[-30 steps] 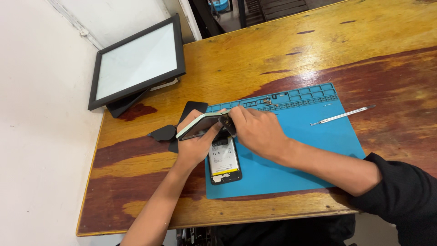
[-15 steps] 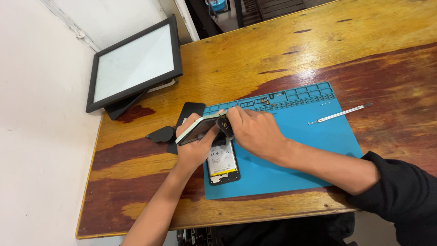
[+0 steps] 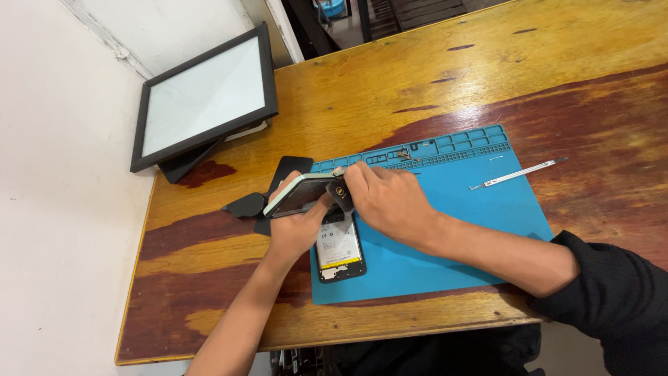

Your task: The person disassembles a smartphone on a blue repair mat, using a spudger and screwdriver to pry open the back cover and disconnect internal components. They remove the old battery, position a new battery into the phone body, and press the reassembled phone together on the mat.

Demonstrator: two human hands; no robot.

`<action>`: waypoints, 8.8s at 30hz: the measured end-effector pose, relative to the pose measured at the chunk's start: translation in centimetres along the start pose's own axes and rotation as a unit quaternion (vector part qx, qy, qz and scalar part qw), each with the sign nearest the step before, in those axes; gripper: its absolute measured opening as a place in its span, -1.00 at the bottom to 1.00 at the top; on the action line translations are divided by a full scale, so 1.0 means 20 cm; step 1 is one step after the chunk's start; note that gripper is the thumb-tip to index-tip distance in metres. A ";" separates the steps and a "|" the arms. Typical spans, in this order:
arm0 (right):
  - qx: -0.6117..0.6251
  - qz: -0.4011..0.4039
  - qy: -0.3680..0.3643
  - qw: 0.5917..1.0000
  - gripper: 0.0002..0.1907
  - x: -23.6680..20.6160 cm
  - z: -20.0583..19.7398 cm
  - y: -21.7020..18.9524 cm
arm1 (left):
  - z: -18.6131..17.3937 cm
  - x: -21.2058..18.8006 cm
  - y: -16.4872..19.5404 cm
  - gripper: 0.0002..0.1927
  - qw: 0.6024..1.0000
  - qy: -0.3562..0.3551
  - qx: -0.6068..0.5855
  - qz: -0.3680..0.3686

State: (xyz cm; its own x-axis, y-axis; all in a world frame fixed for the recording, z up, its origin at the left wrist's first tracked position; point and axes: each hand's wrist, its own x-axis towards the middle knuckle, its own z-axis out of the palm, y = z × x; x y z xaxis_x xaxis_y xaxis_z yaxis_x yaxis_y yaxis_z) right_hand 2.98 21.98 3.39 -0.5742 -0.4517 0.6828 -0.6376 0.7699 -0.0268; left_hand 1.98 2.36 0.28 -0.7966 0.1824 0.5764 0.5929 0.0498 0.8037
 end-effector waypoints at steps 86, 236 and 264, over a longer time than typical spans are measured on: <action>0.138 0.056 -0.208 0.967 -0.71 0.11 0.11 0.59 | -0.14 0.09 0.09 -0.71 0.971 0.015 0.155 0.179; 0.044 0.041 -0.238 0.969 -0.54 -0.12 -0.27 0.18 | -0.11 0.09 -0.01 -0.39 0.887 0.171 -0.318 -0.287; 0.273 -0.127 -0.327 0.896 -0.53 -0.32 -0.18 -0.13 | -0.13 0.08 -0.02 -0.39 0.885 0.179 -0.323 -0.284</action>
State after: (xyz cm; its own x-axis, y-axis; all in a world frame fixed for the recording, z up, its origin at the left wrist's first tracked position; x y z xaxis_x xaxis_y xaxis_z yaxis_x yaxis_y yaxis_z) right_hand 10.05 24.49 1.75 -0.4388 -0.8862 0.1488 -0.8441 0.3498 -0.4063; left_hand 0.14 0.10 1.30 -0.9993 -0.0199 -0.0307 -0.0144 -0.5584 0.8294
